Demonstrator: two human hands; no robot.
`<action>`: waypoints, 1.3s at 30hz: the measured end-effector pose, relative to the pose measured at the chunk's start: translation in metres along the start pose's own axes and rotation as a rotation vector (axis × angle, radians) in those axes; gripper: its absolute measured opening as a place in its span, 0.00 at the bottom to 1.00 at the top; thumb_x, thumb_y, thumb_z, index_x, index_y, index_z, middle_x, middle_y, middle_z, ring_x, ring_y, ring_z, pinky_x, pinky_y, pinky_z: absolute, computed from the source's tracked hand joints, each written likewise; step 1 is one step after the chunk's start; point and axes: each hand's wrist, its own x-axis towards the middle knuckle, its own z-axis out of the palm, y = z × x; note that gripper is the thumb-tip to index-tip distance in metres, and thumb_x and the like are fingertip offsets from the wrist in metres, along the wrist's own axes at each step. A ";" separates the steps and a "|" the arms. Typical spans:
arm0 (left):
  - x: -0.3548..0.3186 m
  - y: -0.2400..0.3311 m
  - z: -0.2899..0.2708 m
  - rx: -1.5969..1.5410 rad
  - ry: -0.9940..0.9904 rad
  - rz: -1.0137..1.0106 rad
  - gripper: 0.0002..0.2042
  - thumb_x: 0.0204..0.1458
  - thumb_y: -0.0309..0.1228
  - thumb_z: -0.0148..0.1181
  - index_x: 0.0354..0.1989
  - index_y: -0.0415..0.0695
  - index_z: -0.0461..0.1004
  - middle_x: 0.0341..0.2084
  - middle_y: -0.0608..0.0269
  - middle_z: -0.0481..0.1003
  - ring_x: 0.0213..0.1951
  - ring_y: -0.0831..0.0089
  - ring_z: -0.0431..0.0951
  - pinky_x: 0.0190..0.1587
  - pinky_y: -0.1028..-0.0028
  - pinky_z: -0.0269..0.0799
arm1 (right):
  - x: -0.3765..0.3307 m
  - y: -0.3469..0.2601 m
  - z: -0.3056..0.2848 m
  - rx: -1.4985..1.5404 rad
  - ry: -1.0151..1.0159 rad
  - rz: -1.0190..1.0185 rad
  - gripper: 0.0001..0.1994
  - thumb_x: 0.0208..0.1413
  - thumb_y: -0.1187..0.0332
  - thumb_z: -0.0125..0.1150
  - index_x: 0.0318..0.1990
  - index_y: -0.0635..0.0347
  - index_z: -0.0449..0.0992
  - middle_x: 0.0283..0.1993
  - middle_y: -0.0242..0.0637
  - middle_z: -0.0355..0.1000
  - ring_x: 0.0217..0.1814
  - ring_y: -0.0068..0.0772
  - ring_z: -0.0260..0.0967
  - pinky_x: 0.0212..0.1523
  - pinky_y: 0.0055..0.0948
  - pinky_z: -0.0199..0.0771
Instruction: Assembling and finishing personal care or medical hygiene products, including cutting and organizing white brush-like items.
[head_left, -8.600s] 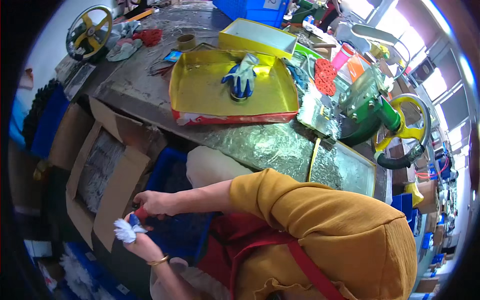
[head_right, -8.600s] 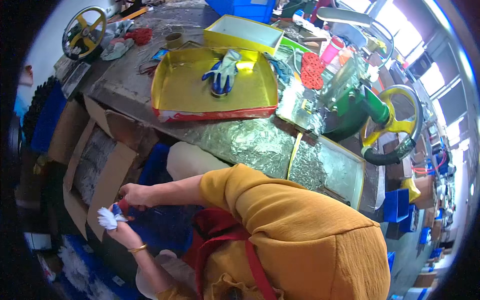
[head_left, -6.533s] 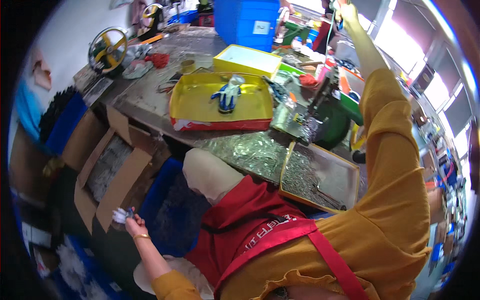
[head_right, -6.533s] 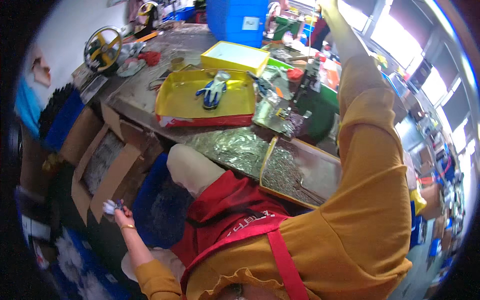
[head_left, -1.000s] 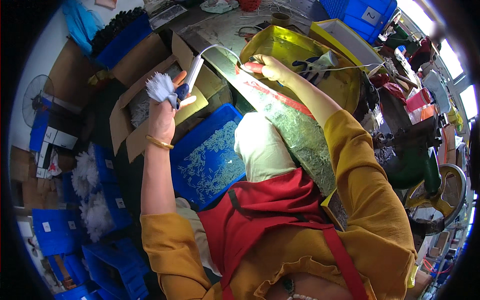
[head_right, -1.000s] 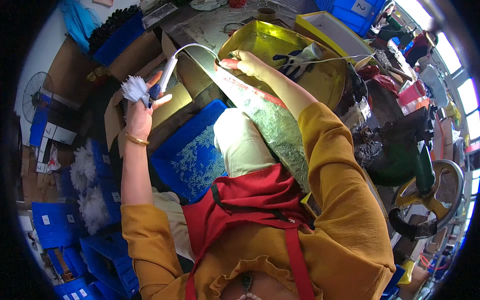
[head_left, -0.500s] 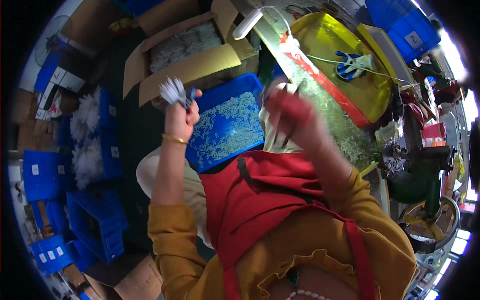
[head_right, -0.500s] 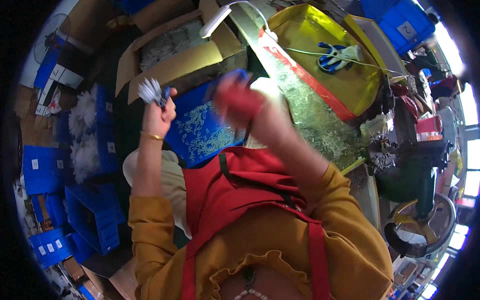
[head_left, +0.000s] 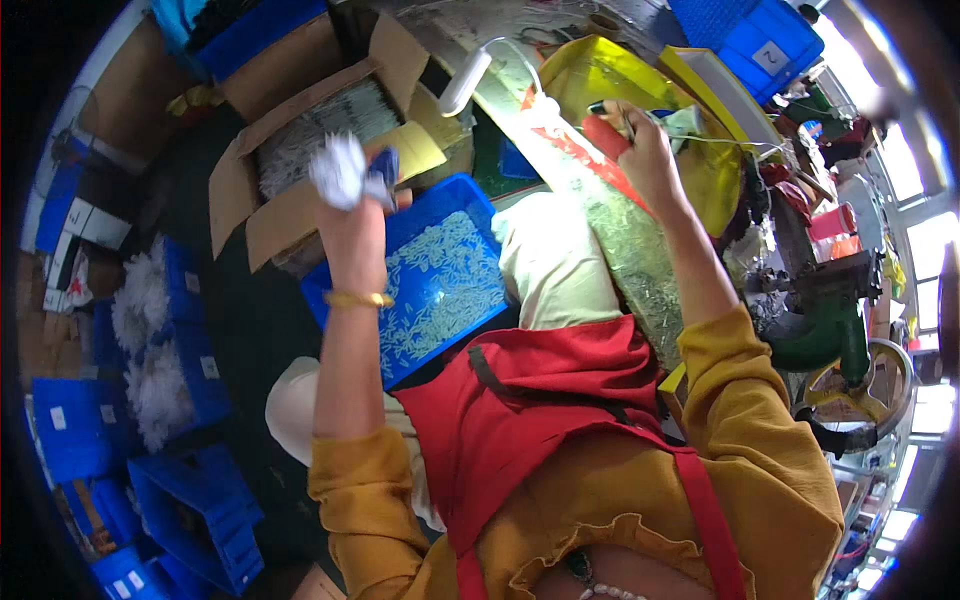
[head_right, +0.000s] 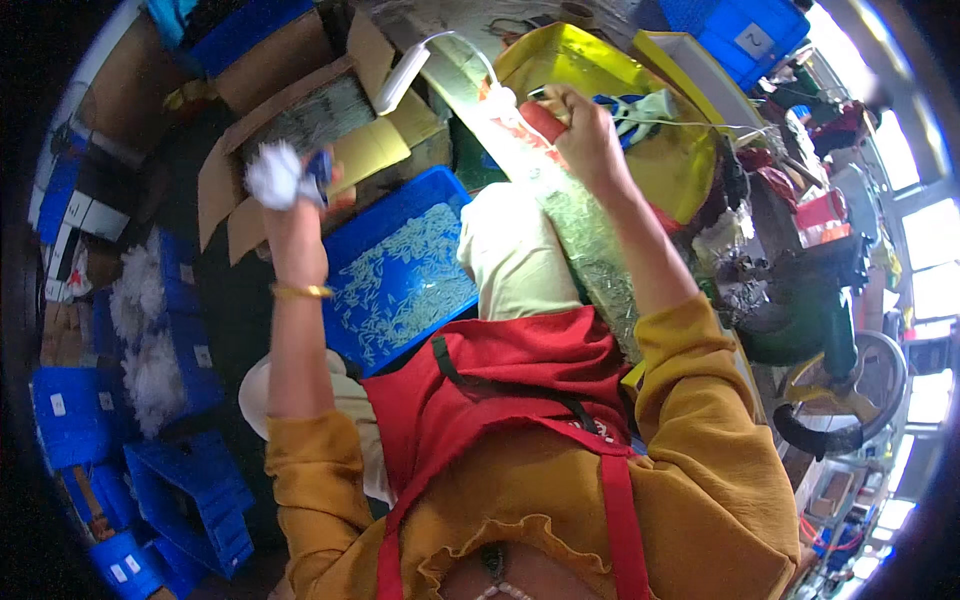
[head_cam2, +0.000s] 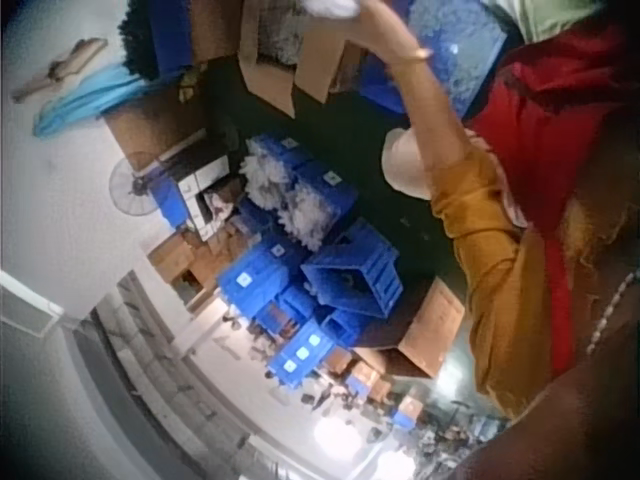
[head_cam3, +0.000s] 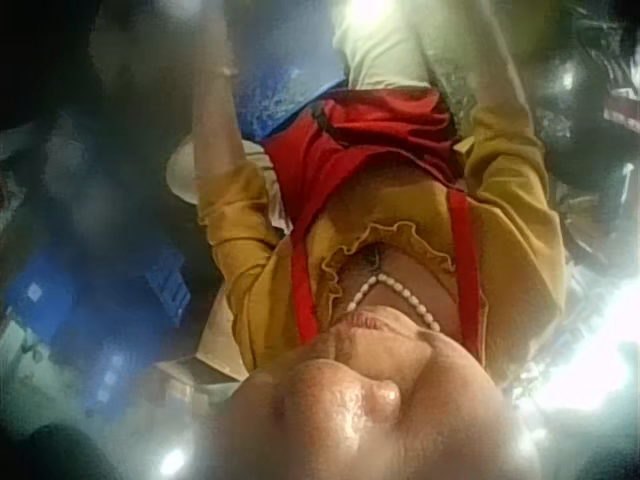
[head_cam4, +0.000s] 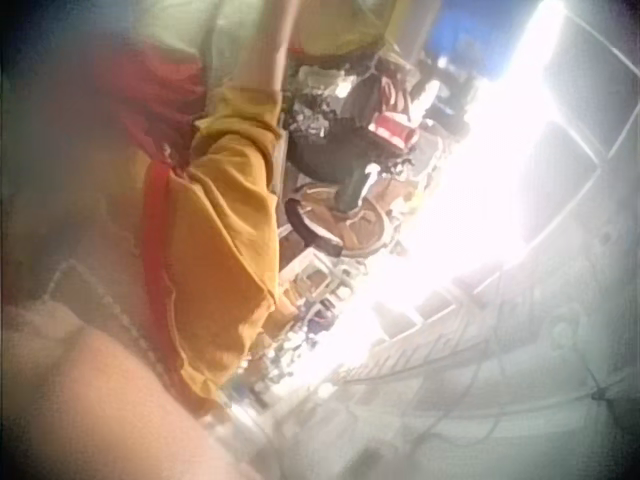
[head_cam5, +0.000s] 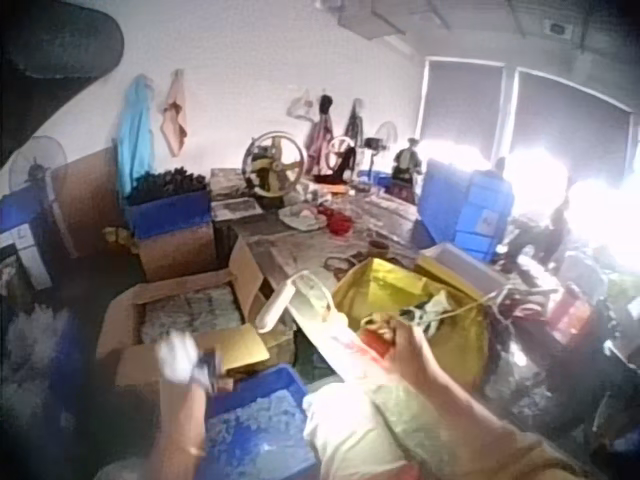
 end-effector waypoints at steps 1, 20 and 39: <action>0.022 0.004 0.004 -0.056 -0.062 0.012 0.14 0.47 0.34 0.45 0.39 0.37 0.65 0.31 0.60 0.69 0.32 0.77 0.70 0.30 0.77 0.72 | 0.010 0.007 -0.007 -0.027 -0.014 0.052 0.13 0.40 0.79 0.53 0.38 0.66 0.67 0.34 0.43 0.69 0.37 0.38 0.67 0.38 0.23 0.64; 0.155 -0.009 0.071 0.880 -0.501 0.638 0.07 0.31 0.24 0.53 0.23 0.41 0.72 0.25 0.56 0.69 0.31 0.59 0.70 0.33 0.70 0.65 | 0.066 0.079 0.059 -0.409 -0.178 -0.056 0.07 0.39 0.68 0.49 0.21 0.63 0.68 0.26 0.43 0.66 0.29 0.46 0.66 0.29 0.39 0.65; 0.155 -0.042 0.059 0.378 -0.396 -0.272 0.11 0.44 0.33 0.47 0.37 0.47 0.71 0.24 0.69 0.70 0.26 0.84 0.69 0.27 0.78 0.64 | 0.074 0.082 0.061 -0.501 -0.254 -0.032 0.12 0.41 0.61 0.50 0.27 0.62 0.71 0.30 0.46 0.68 0.33 0.45 0.66 0.32 0.39 0.66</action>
